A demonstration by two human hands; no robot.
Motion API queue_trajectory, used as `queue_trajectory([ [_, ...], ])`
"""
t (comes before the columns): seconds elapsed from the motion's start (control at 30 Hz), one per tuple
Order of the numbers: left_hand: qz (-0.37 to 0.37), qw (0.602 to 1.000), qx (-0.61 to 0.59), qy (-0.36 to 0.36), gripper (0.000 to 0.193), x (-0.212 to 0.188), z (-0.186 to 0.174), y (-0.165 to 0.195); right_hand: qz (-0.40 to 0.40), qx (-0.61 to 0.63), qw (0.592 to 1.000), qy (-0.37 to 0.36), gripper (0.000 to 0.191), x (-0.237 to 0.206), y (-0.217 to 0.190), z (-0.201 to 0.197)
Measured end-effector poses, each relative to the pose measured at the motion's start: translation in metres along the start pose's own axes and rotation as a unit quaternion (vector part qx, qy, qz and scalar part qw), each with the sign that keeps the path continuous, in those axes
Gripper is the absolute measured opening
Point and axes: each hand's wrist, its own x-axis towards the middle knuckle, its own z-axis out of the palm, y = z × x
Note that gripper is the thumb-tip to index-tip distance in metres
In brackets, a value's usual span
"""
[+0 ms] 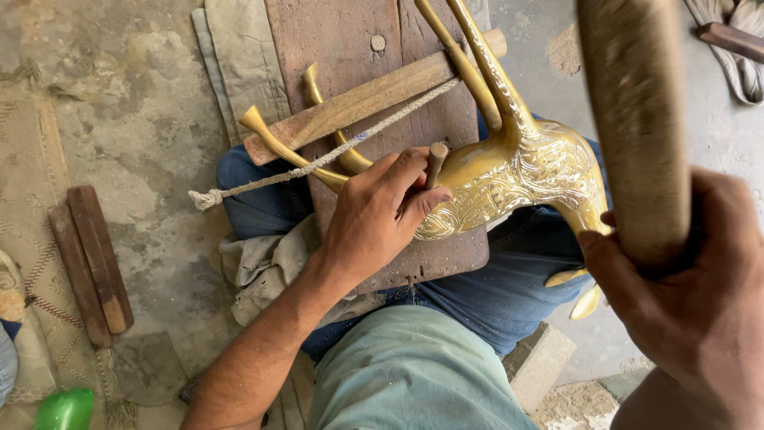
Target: The person sits on the floor with a brass deer figurine resting on a board on their lap and engraves decorative patterns into its surface. They hold a small punch against the brass with one hand and strike it repeatedly with a wooden mallet held in the other hand, repositioning the punch across the body of the figure as the engraved design extends.
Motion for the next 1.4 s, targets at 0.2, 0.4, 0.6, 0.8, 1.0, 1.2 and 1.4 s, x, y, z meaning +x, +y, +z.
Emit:
queue_trajectory([
  [0.2, 0.078, 0.996, 0.033, -0.04, 0.032, 0.002, 0.004, -0.006, -0.003, -0.301, 0.949, -0.096, 0.06, 0.01, -0.027, -0.003],
  [0.4, 0.114, 0.973, 0.059, -0.192, 0.019, 0.03, 0.012, -0.017, 0.101, -0.243, 0.964, -0.039, 0.064, -0.018, -0.005, 0.015],
  [0.6, 0.172, 0.946, 0.078, -0.264, 0.02, 0.049, 0.004, -0.003, 0.176, -0.003, 0.983, 0.056, 0.058, -0.065, 0.031, 0.052],
  [0.8, 0.184, 0.937, 0.108, -0.278, 0.024, 0.053, -0.006, 0.01, 0.149, 0.032, 0.983, 0.098, 0.054, -0.099, 0.054, 0.078],
  [1.0, 0.159, 0.944, 0.089, -0.274, 0.023, 0.049, -0.007, 0.01, 0.079, 0.044, 0.991, 0.104, 0.054, -0.092, 0.044, 0.079],
  [1.2, 0.164, 0.949, 0.086, -0.255, 0.025, 0.04, -0.004, 0.003, 0.101, 0.055, 0.987, 0.116, 0.057, -0.083, 0.036, 0.073],
  [1.4, 0.143, 0.97, 0.021, -0.196, 0.028, 0.049, 0.005, -0.013, 0.191, 0.024, 0.98, 0.058, 0.045, -0.084, 0.054, 0.062],
])
